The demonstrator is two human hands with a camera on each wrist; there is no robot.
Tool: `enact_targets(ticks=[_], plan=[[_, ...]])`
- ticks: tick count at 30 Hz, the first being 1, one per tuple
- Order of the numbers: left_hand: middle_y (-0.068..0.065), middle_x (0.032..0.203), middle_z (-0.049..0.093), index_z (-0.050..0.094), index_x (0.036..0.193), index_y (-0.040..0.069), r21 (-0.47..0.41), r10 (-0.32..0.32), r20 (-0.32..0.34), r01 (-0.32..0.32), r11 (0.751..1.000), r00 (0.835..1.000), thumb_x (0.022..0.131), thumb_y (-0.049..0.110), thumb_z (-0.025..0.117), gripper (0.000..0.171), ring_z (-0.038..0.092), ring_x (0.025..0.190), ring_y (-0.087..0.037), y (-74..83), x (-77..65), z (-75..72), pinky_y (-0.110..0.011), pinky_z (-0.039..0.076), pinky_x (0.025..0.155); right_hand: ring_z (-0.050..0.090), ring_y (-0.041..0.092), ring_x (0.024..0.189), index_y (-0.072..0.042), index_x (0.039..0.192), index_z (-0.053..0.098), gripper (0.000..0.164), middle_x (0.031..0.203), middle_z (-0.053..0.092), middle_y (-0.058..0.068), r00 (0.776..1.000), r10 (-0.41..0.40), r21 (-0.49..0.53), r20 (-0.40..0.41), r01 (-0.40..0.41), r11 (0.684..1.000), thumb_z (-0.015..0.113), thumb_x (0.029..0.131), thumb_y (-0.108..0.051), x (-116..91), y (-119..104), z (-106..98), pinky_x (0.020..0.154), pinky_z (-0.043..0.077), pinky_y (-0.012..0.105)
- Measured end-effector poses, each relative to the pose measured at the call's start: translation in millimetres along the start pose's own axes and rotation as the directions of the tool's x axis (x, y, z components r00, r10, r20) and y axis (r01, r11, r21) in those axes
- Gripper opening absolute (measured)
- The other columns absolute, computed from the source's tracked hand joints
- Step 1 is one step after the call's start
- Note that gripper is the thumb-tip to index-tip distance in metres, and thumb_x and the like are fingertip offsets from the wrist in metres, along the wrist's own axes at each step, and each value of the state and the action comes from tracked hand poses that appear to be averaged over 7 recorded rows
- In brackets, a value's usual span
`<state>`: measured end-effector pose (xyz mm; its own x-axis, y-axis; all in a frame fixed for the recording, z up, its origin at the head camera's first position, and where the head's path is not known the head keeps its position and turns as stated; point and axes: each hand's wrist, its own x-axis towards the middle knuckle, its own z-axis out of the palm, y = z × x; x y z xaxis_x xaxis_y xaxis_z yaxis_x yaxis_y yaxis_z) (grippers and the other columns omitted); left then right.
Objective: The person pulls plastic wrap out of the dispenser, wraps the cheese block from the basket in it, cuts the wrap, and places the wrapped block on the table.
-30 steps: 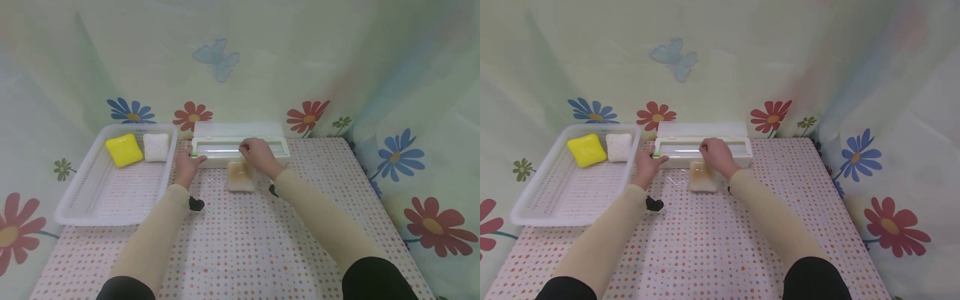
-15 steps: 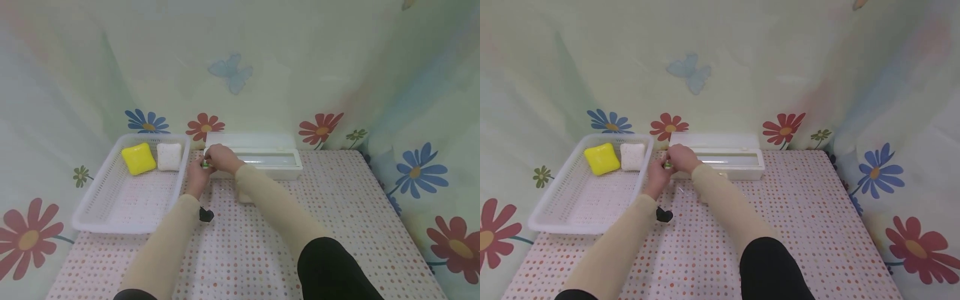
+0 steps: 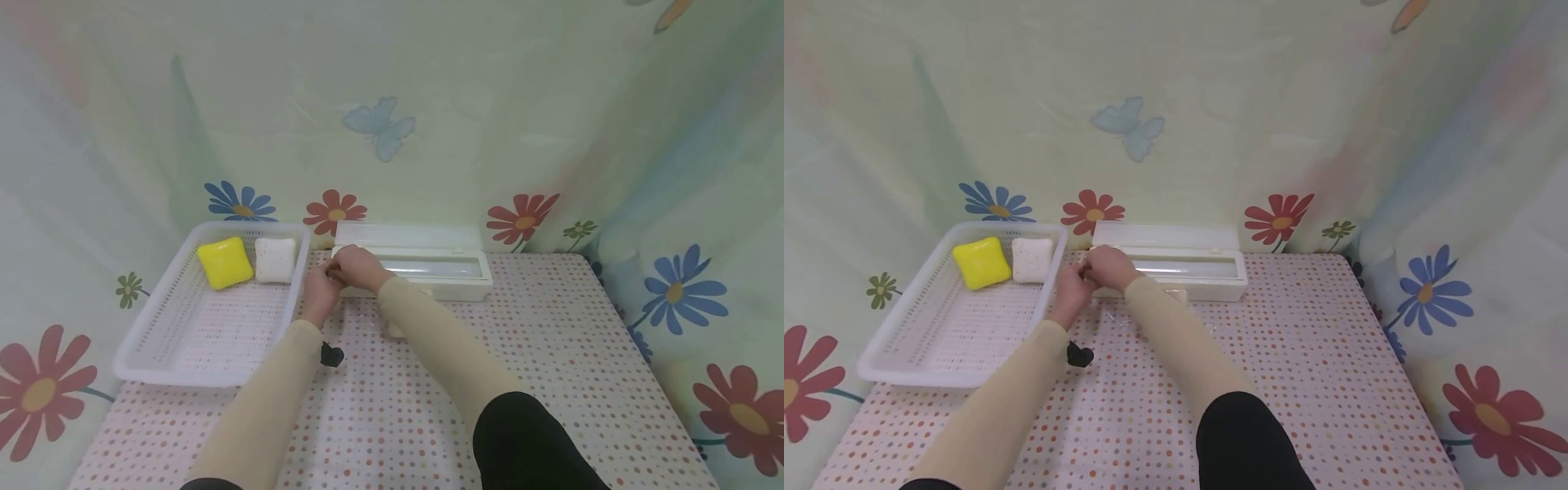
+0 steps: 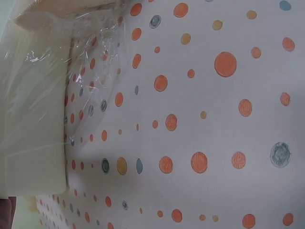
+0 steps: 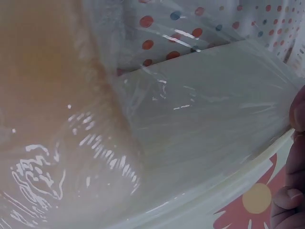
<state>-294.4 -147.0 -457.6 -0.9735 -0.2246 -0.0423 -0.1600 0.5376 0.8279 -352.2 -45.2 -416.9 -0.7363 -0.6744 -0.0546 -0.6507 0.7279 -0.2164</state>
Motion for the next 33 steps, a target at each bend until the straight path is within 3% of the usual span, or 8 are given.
enact_targets(ticks=[8, 16, 24, 33], plan=[[-0.017, 0.137, 0.065, 0.065, 0.132, 0.005, 0.014, 0.004, -0.010, -0.004, 1.000, 1.000, 0.093, -0.002, 0.064, 0.039, 0.056, 0.135, -0.034, -1.2, -0.5, 0.5, -0.046, 0.048, 0.114, 0.068, 0.017, 0.090, -0.011, 0.105, 0.078, 0.018, 0.101, 0.076, 0.005, 0.999, -0.023, -0.007, 0.029, 0.023, 1.000, 0.060, 0.103, -0.013, -2, -2, 0, 0.089, 0.059, 0.032], [-0.019, 0.159, 0.042, 0.045, 0.150, -0.001, 0.046, 0.012, 0.005, -0.013, 0.999, 1.000, 0.097, 0.010, 0.069, 0.059, 0.040, 0.148, -0.037, -0.5, 0.2, 0.5, -0.046, 0.039, 0.121, 0.067, 0.019, 0.090, -0.007, 0.104, 0.079, 0.018, 0.102, 0.078, 0.006, 0.998, -0.055, 0.010, 0.019, 0.055, 0.998, 0.062, 0.100, -0.006, -7, 4, -4, 0.089, 0.057, 0.031], [-0.017, 0.161, 0.040, 0.042, 0.152, 0.000, 0.032, -0.014, 0.020, 0.013, 0.999, 1.000, 0.096, 0.012, 0.071, 0.064, 0.039, 0.148, -0.036, -3.8, 2.6, -1.0, -0.045, 0.040, 0.120, 0.072, 0.023, 0.107, -0.005, 0.109, 0.078, 0.018, 0.113, 0.077, 0.009, 0.998, -0.064, 0.042, 0.017, 0.063, 0.997, 0.063, 0.099, -0.005, -7, 10, -1, 0.096, 0.058, 0.031], [-0.015, 0.159, 0.043, 0.044, 0.151, 0.001, 0.060, -0.039, 0.000, 0.039, 0.997, 0.999, 0.093, 0.011, 0.073, 0.066, 0.043, 0.146, -0.034, 0.5, 4.5, 0.9, -0.043, 0.041, 0.119, 0.071, 0.021, 0.098, -0.007, 0.105, 0.079, 0.015, 0.104, 0.078, 0.006, 0.998, -0.052, 0.051, -0.024, 0.054, 0.997, 0.066, 0.099, -0.011, -9, 19, 3, 0.090, 0.059, 0.032]])
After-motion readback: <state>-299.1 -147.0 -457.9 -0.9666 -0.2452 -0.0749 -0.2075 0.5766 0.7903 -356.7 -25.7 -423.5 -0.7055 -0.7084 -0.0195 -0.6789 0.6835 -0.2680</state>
